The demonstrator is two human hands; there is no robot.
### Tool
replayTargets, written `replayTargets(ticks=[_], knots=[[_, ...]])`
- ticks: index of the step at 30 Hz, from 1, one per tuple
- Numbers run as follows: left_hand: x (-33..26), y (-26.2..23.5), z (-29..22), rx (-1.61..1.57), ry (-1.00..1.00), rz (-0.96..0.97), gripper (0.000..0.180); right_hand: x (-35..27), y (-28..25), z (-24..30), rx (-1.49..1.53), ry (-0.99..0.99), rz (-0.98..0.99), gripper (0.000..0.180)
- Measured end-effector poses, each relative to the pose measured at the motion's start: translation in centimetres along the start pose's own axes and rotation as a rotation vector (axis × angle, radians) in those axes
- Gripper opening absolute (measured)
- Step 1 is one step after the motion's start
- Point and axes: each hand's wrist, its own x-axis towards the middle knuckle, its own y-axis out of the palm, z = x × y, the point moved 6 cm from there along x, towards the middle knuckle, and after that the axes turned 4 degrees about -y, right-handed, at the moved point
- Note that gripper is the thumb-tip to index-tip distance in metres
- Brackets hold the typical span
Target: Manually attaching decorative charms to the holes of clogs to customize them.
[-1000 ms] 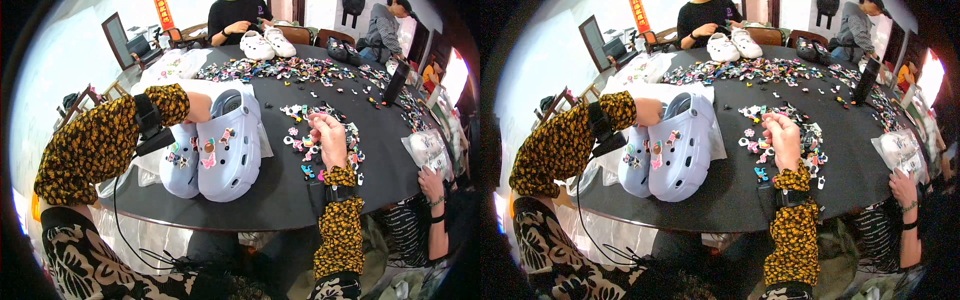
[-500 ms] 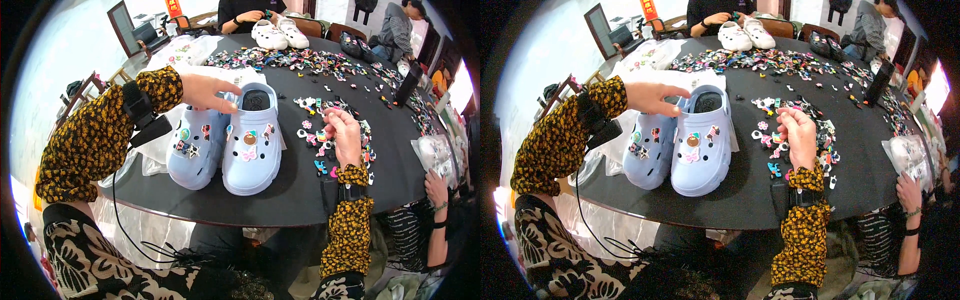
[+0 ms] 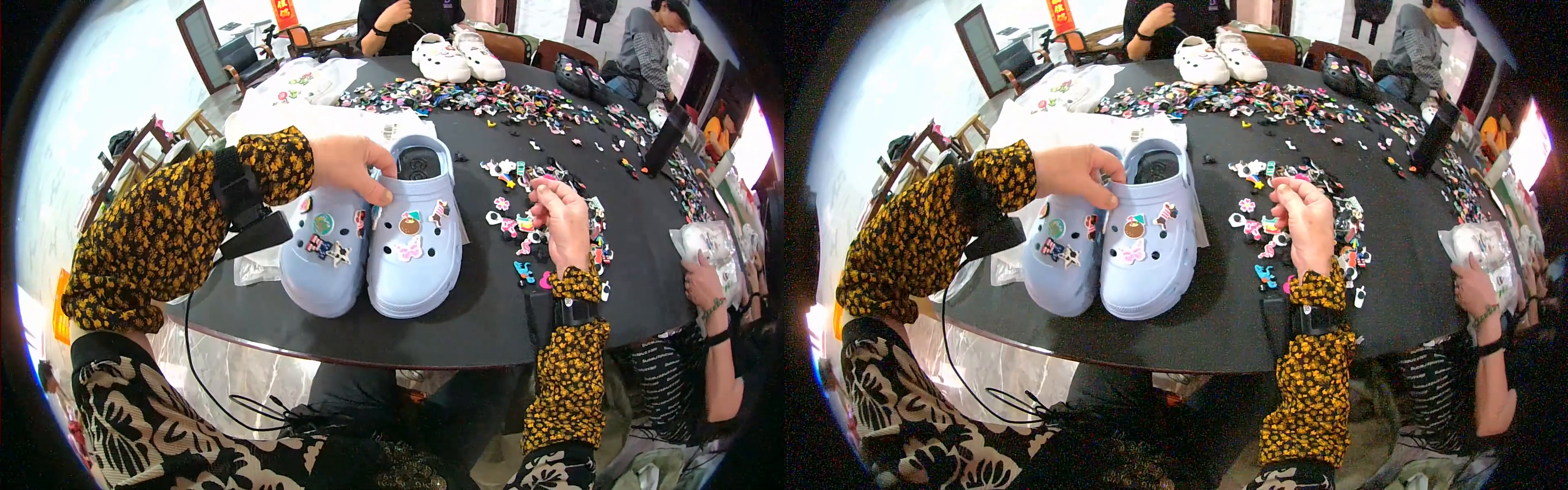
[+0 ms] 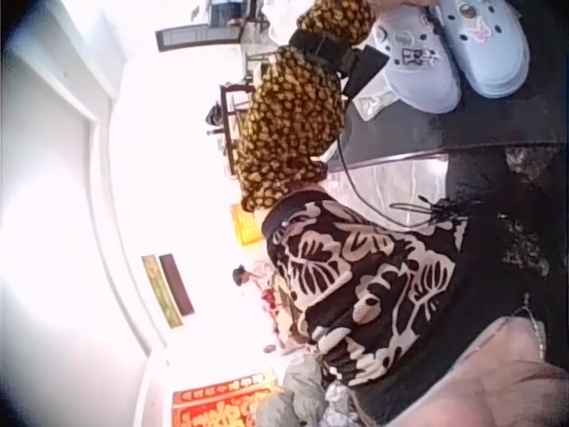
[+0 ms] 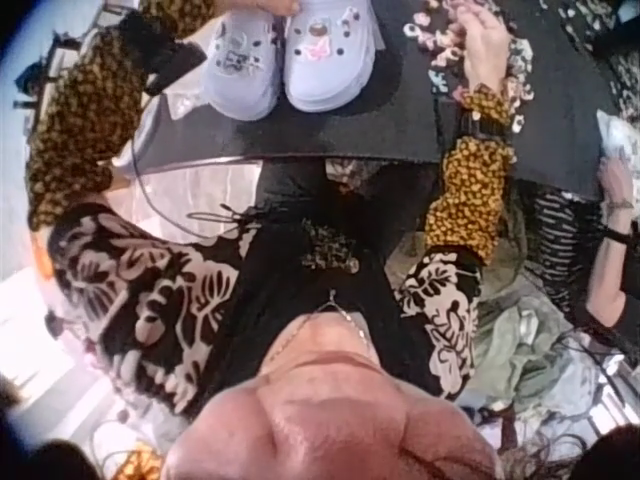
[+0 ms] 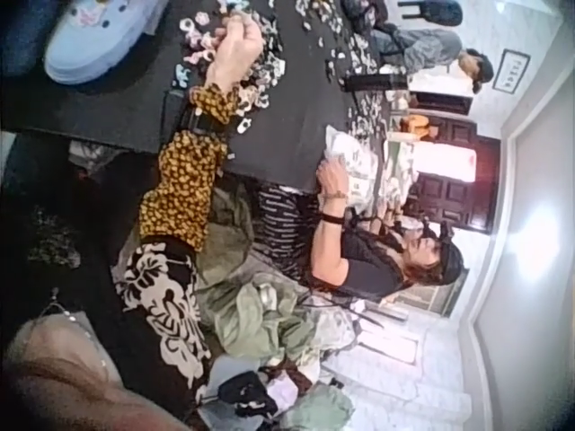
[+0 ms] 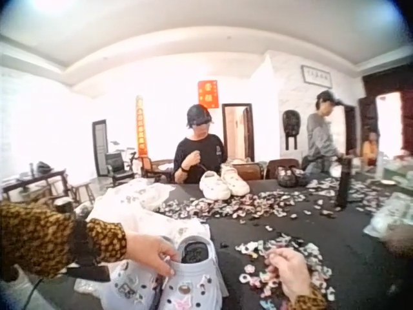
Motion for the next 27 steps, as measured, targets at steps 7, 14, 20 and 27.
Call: replayTargets(ticks=[7,14,20,27], knots=[[-0.9,-1.3,-0.5,-0.302,-0.116,-0.185,0.029,0.1,0.0,0.0,0.002,-0.005,0.015,0.020],[-1.0,-0.6,0.9,-0.755,-0.222,-0.230,0.016,-0.1,0.1,0.3,-0.001,-0.014,0.008,0.020],[0.6,1.7,2.9,-0.825,-0.267,-0.241,0.021,-0.2,0.2,0.1,0.003,-0.006,0.005,0.020],[-2.4,2.6,0.8,-0.887,-0.202,-0.118,0.029,0.0,0.4,-0.3,-0.022,0.002,0.021,0.020]])
